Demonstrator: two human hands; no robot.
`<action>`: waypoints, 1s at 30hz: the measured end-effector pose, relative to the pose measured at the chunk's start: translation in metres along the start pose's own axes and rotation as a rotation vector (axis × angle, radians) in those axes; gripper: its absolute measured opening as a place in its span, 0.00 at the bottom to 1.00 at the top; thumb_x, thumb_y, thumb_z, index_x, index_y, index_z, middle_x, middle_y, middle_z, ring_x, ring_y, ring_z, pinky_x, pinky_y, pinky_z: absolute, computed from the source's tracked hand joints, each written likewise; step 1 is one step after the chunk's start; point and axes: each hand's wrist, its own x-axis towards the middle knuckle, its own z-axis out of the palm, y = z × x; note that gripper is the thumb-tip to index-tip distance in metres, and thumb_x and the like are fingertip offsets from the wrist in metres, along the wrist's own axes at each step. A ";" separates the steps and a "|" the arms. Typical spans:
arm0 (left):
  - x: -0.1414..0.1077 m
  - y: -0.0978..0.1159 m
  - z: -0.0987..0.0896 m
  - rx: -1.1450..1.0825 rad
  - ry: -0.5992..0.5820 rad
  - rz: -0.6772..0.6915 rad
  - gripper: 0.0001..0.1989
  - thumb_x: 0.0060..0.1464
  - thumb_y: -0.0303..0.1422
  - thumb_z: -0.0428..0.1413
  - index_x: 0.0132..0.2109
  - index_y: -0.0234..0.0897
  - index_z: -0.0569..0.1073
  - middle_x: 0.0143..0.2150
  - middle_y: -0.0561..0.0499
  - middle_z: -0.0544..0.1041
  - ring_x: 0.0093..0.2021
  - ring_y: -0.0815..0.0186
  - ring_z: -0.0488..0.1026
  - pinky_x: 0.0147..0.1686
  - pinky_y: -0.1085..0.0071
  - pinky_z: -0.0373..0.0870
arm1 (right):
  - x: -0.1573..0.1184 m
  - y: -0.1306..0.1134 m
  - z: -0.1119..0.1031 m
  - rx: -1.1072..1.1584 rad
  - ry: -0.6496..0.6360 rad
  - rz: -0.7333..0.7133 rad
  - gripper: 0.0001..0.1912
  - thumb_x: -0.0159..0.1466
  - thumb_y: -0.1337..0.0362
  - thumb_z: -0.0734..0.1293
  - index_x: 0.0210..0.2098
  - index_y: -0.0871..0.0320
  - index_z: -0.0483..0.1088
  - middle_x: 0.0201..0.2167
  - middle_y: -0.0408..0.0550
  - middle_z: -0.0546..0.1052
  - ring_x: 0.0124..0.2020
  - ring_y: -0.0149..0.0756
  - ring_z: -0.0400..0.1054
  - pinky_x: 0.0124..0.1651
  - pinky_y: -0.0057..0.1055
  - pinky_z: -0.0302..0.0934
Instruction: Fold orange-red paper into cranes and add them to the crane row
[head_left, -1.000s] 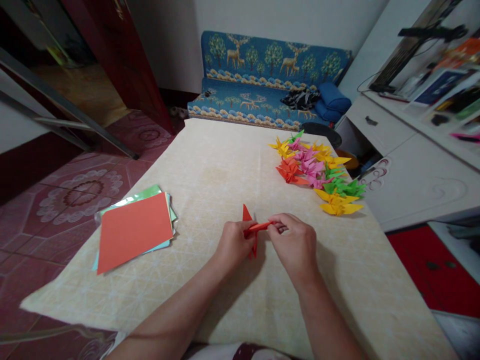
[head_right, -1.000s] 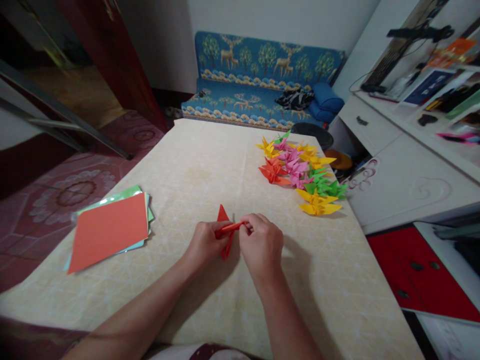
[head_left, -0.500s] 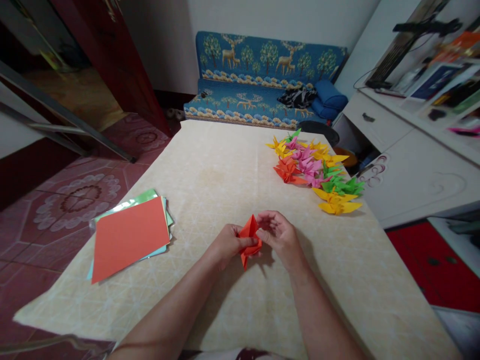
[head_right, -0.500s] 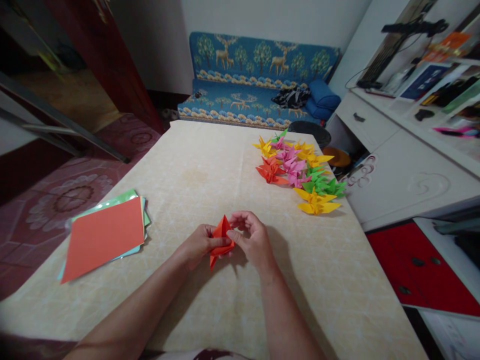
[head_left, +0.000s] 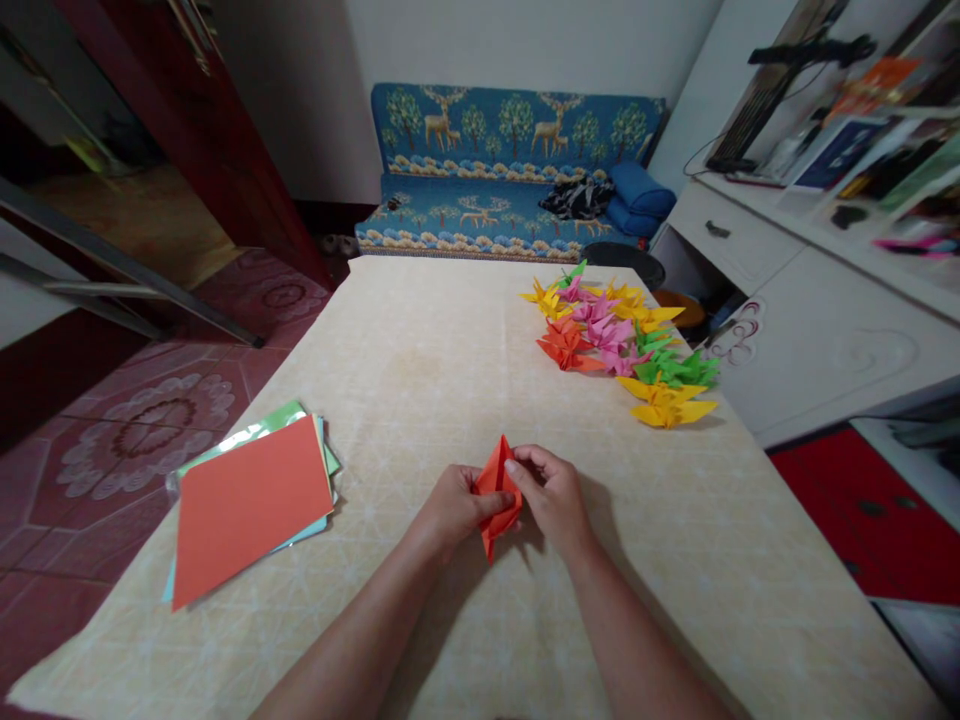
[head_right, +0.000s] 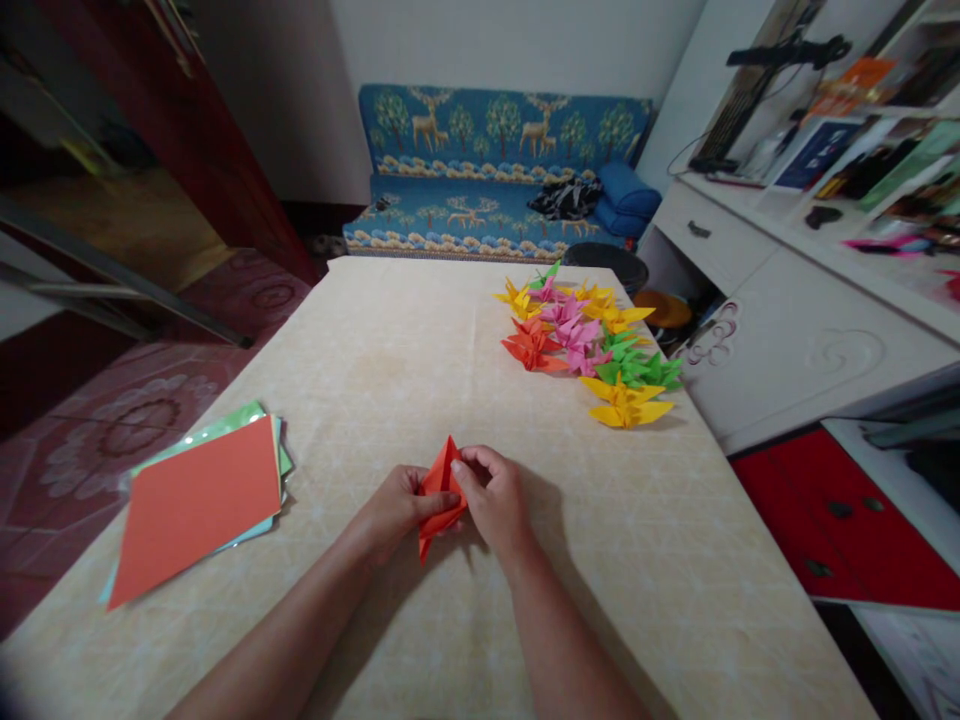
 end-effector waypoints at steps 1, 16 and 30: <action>0.000 0.000 0.000 0.006 -0.001 -0.001 0.19 0.35 0.39 0.69 0.28 0.25 0.78 0.21 0.43 0.78 0.20 0.67 0.74 0.23 0.75 0.68 | 0.000 0.000 0.001 -0.014 0.017 -0.009 0.07 0.59 0.63 0.65 0.31 0.59 0.73 0.26 0.45 0.75 0.28 0.34 0.67 0.32 0.27 0.61; -0.004 0.002 0.000 0.086 -0.097 -0.032 0.15 0.38 0.36 0.68 0.26 0.26 0.77 0.21 0.44 0.78 0.19 0.68 0.73 0.20 0.77 0.65 | -0.002 0.002 0.001 0.250 0.190 0.046 0.08 0.58 0.59 0.69 0.27 0.58 0.73 0.23 0.41 0.71 0.26 0.30 0.62 0.31 0.25 0.57; -0.001 -0.004 0.002 0.024 -0.038 0.082 0.14 0.44 0.37 0.66 0.31 0.28 0.78 0.25 0.47 0.79 0.22 0.70 0.73 0.25 0.77 0.67 | -0.004 -0.005 0.002 0.290 0.291 0.035 0.12 0.62 0.55 0.64 0.28 0.57 0.68 0.24 0.41 0.69 0.26 0.30 0.63 0.31 0.25 0.58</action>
